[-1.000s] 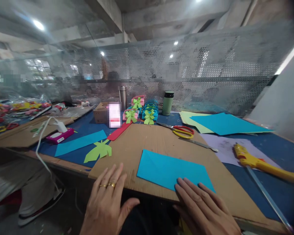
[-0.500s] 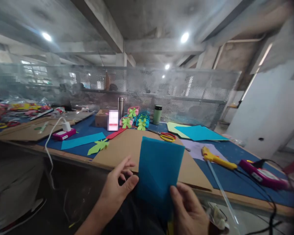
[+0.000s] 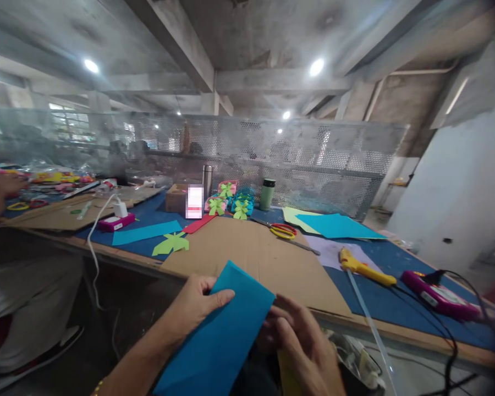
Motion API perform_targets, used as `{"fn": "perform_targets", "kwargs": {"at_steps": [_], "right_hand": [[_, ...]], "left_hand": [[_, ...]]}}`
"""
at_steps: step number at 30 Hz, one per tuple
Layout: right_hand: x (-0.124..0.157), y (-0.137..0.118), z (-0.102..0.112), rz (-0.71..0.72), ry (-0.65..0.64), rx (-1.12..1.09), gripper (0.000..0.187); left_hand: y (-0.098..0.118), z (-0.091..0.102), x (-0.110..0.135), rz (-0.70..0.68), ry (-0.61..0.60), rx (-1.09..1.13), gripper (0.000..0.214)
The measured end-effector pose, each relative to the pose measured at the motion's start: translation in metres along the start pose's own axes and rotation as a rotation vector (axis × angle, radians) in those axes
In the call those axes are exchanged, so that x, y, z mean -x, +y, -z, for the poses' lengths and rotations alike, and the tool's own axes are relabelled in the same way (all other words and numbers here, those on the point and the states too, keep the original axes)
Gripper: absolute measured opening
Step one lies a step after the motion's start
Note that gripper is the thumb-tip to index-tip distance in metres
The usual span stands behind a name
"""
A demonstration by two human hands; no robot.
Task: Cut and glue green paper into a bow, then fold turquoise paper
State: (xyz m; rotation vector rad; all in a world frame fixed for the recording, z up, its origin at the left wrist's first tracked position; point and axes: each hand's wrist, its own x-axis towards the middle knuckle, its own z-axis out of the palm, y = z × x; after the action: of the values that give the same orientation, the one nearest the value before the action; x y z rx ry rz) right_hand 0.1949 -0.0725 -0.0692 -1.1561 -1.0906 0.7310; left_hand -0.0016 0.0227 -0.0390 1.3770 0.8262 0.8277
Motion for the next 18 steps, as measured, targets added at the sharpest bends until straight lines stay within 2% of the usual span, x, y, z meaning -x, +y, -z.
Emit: {"fn": "perform_targets", "kwargs": {"at_steps": [3,5,8,10,11,15,18], "right_hand": [[-0.004,-0.048,0.039,0.323,0.103,0.477,0.042],[-0.015,-0.077,0.064,0.485,0.091,0.729,0.028],[-0.06,-0.101,0.091,0.482,-0.048,1.009,0.029],[-0.107,-0.1,0.097,0.402,-0.092,1.267,0.03],[-0.133,-0.095,0.096,0.335,-0.161,1.43,0.031],[-0.226,-0.06,0.071,0.239,-0.265,1.578,0.021],[-0.269,-0.038,0.052,0.152,-0.295,1.674,0.032]], "left_hand": [[-0.005,0.015,0.003,0.023,-0.039,-0.161,0.056],[-0.014,0.026,0.003,0.043,-0.088,-0.207,0.055],[-0.029,0.04,0.0,0.091,-0.177,-0.174,0.054],[-0.034,0.043,-0.001,0.104,-0.197,-0.149,0.054],[-0.035,0.043,-0.001,0.105,-0.199,-0.142,0.054],[-0.033,0.039,-0.002,0.072,-0.23,-0.188,0.055],[-0.033,0.041,-0.003,0.085,-0.268,-0.238,0.056]]}}
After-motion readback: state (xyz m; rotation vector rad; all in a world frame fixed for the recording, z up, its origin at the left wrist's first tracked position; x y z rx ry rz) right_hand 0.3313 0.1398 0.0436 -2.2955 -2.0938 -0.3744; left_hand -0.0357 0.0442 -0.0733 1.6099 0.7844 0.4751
